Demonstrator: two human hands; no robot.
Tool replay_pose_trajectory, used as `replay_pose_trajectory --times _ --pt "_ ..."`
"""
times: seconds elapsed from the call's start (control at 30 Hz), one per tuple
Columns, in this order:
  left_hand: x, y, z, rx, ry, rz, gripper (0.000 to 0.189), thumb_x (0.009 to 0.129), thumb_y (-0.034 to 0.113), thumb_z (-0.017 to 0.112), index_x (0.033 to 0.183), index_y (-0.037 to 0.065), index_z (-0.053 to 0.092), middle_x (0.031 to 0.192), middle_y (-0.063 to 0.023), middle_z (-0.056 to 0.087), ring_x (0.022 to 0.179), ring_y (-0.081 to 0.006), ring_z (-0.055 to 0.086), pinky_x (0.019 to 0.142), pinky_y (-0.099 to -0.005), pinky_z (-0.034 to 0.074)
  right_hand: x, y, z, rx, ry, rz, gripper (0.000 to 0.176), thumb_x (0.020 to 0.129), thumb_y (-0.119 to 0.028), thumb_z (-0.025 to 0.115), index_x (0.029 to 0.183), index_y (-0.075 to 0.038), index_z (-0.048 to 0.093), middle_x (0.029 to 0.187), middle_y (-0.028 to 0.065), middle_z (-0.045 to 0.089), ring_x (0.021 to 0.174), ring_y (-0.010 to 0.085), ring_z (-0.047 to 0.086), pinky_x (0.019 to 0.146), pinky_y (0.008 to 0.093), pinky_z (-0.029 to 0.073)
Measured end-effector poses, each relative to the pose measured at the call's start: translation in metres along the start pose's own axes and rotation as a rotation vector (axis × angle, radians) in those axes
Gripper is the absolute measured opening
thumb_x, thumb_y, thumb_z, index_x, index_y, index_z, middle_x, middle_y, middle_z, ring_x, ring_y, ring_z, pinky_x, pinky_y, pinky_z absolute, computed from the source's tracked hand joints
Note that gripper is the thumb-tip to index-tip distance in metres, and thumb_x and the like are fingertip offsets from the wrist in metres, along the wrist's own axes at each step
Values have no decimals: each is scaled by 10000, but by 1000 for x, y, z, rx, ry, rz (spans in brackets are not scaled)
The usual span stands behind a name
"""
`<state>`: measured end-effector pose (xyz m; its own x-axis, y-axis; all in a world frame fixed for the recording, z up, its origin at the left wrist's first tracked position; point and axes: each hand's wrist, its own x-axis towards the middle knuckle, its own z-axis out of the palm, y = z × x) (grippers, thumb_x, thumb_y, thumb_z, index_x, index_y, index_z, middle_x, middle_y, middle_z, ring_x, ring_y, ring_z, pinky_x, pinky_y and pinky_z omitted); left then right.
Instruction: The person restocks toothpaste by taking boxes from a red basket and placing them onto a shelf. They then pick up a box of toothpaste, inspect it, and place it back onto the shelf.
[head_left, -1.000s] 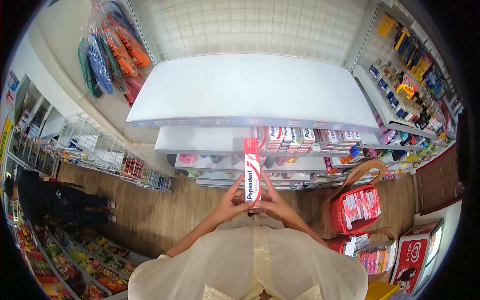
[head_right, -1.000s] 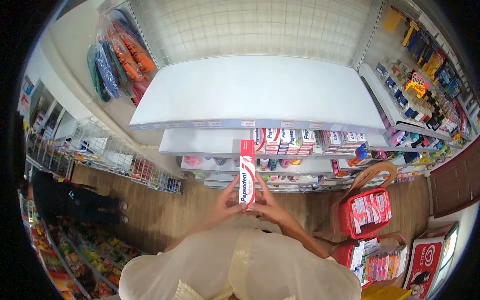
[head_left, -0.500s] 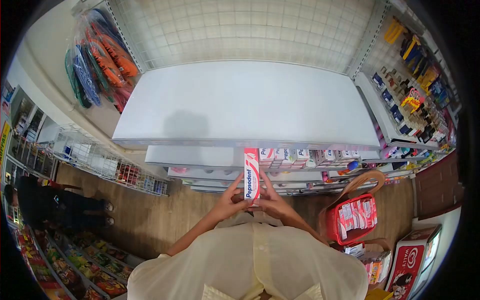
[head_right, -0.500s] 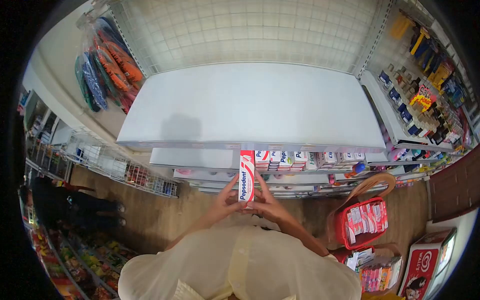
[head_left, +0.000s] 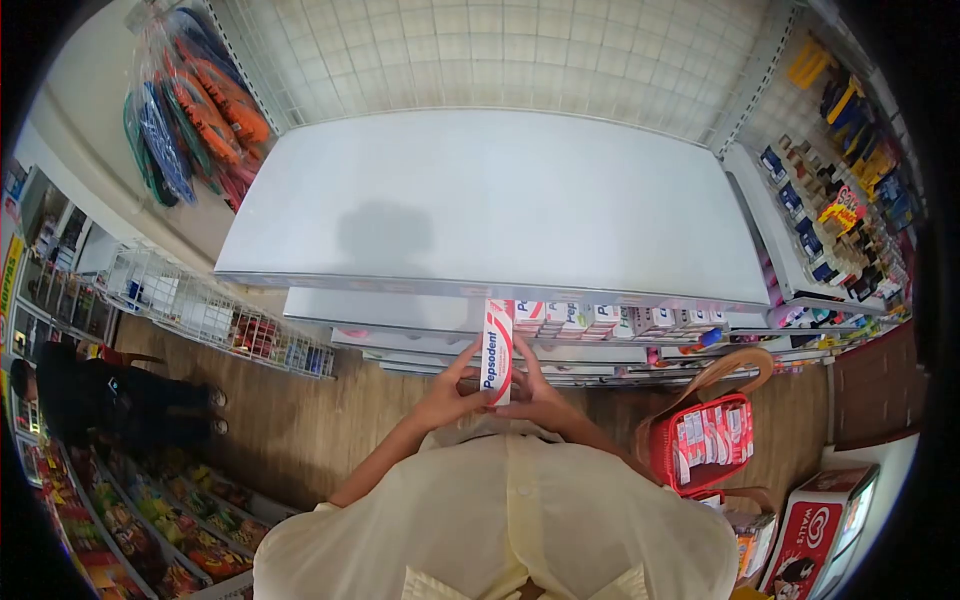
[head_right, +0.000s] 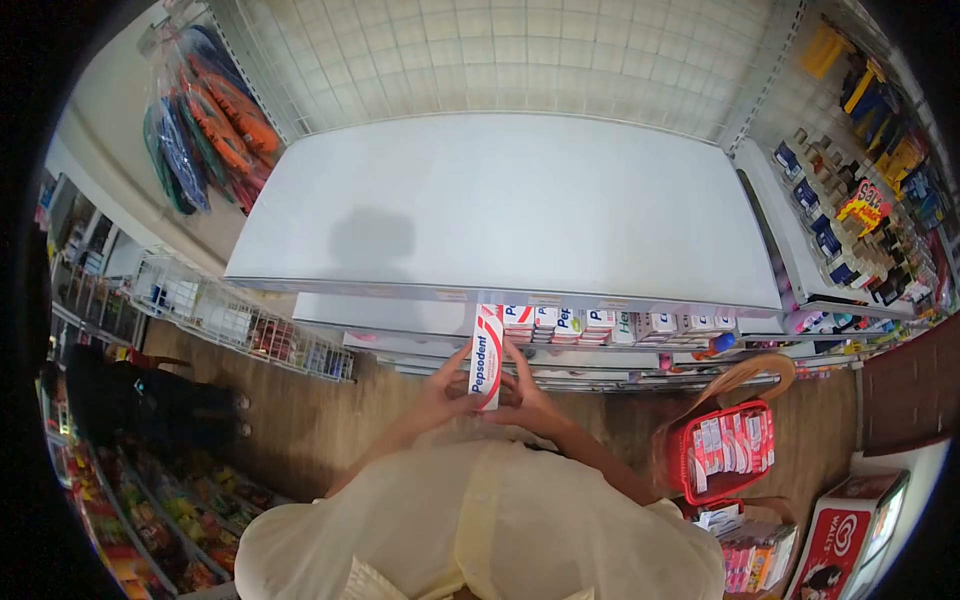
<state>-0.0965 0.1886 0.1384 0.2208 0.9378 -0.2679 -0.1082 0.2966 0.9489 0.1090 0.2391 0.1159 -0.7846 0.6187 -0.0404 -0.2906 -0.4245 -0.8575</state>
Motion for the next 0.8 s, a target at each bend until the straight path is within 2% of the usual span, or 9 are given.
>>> replay_pose_trajectory --times 0.1,0.2,0.3,0.37,0.6,0.67,0.7,0.77,0.8 --pt "6 -3 -2 65 21 21 899 850 20 686 1555 200 158 1175 -142 626 974 -174 638 759 -309 564 3 -4 -2 -93 1 10 1186 761 123 712 1532 -320 -73 1543 167 227 1319 260 416 973 424 503" --pt "15 -9 -5 106 41 71 903 838 47 702 1553 201 174 1170 -142 627 953 -172 640 729 -299 565 4 -5 -5 -223 44 -27 1127 775 41 748 1548 -263 -14 1505 149 316 1352 245 393 959 379 502" --pt "23 -10 -8 154 48 75 888 841 77 706 1551 209 190 1147 -139 631 930 -161 635 702 -284 560 5 -10 -4 -463 85 -85 1018 800 -68 760 1550 -216 88 1463 182 394 1324 289 445 967 402 494" --pt "23 -4 -7 132 55 50 878 846 93 703 1551 215 194 1136 -144 626 913 -161 633 691 -279 560 6 -10 -6 -738 117 -39 853 825 -190 748 1517 -176 250 1407 206 475 1248 343 526 968 423 487" --pt "26 2 -5 118 94 -2 840 867 156 685 1549 240 202 1120 -182 588 898 -178 625 672 -286 560 5 -16 -3 -1001 127 -148 646 847 -274 719 1418 -159 441 1327 190 557 1116 383 595 936 439 490" --pt "29 -5 -8 83 88 -5 828 873 157 675 1549 240 204 1120 -180 588 900 -180 624 677 -290 560 4 -16 -2 -1127 150 -164 581 857 -289 706 1384 -181 487 1068 163 681 907 353 669 820 439 529" --pt "30 -6 -8 49 83 -8 817 879 157 665 1549 240 205 1119 -178 588 902 -182 623 682 -294 560 3 -14 -4 -1127 150 -162 581 857 -289 706 1384 -181 487 1068 163 681 907 353 669 820 439 529" --pt "31 -8 -8 40 84 -1 810 883 157 658 1549 239 206 1124 -176 586 908 -189 625 689 -296 560 4 -6 -10 -1221 144 -251 539 855 -302 703 1350 -188 523 780 102 686 659 307 664 654 417 543" --pt "32 -8 -8 32 86 9 802 886 156 651 1549 238 206 1129 -174 585 915 -195 627 696 -299 559 4 -5 -10 -1221 145 -250 539 855 -302 703 1350 -188 523 780 102 686 659 307 664 654 417 543"
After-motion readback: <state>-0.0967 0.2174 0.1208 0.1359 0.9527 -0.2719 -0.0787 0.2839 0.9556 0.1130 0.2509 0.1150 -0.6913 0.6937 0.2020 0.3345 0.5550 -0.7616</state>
